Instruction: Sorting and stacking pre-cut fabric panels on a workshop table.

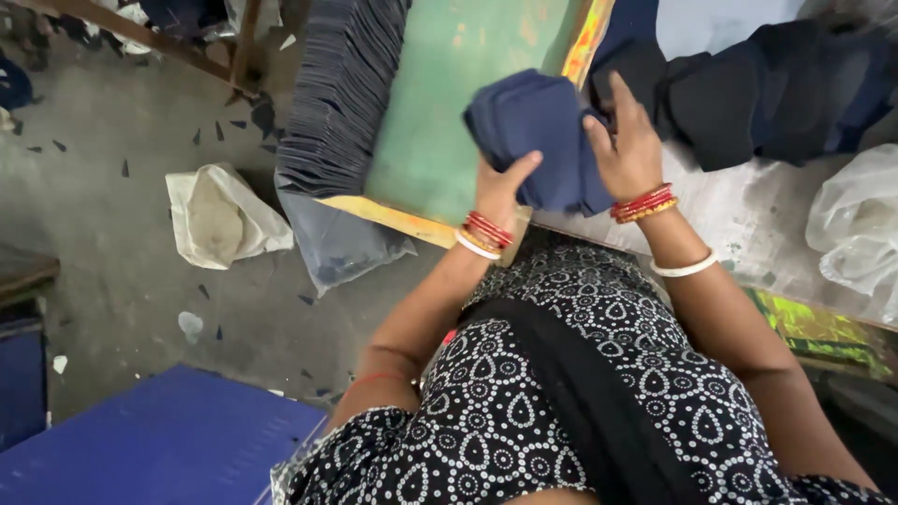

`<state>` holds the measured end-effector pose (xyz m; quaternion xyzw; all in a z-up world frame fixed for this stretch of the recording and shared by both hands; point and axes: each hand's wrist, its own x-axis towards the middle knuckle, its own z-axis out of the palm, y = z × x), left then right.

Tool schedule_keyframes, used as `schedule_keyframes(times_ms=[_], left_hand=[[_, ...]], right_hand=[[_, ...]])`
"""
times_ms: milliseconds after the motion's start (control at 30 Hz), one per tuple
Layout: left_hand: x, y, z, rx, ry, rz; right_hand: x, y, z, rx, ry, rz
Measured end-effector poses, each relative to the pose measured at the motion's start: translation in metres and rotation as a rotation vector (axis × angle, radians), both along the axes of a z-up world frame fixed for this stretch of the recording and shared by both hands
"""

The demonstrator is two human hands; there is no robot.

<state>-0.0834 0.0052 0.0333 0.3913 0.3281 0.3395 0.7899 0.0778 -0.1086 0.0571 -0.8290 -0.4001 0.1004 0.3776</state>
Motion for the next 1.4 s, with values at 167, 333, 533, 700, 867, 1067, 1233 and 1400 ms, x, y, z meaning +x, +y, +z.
schedule_keyframes(times_ms=[167, 333, 533, 700, 867, 1067, 1233, 1400], left_hand=[[-0.027, 0.053, -0.011, 0.052, 0.002, 0.089], [-0.044, 0.066, -0.017, 0.045, -0.019, 0.080], [-0.040, 0.050, -0.020, -0.096, -0.002, -0.197], [-0.031, 0.043, -0.017, -0.389, -0.246, -0.436], [-0.046, 0.066, -0.046, 0.023, 0.016, -0.188], [-0.065, 0.081, -0.050, 0.031, 0.071, 0.070], [-0.067, 0.078, -0.044, 0.078, 0.086, 0.120], [-0.062, 0.075, -0.029, 0.074, 0.100, 0.133]], right_hand=[[-0.004, -0.012, -0.030, -0.316, -0.326, 0.062], [0.037, -0.039, -0.064, -0.401, -0.276, 0.106], [0.011, -0.019, 0.090, 0.299, -0.218, 0.237], [-0.008, 0.021, 0.072, 0.255, -0.337, 0.730], [0.003, 0.004, 0.014, 0.098, -0.058, 0.373], [-0.003, -0.034, -0.054, -0.315, -0.166, -0.023], [0.014, -0.057, -0.078, -0.153, -0.024, -0.070], [0.032, -0.067, -0.060, 0.208, 0.414, -0.110]])
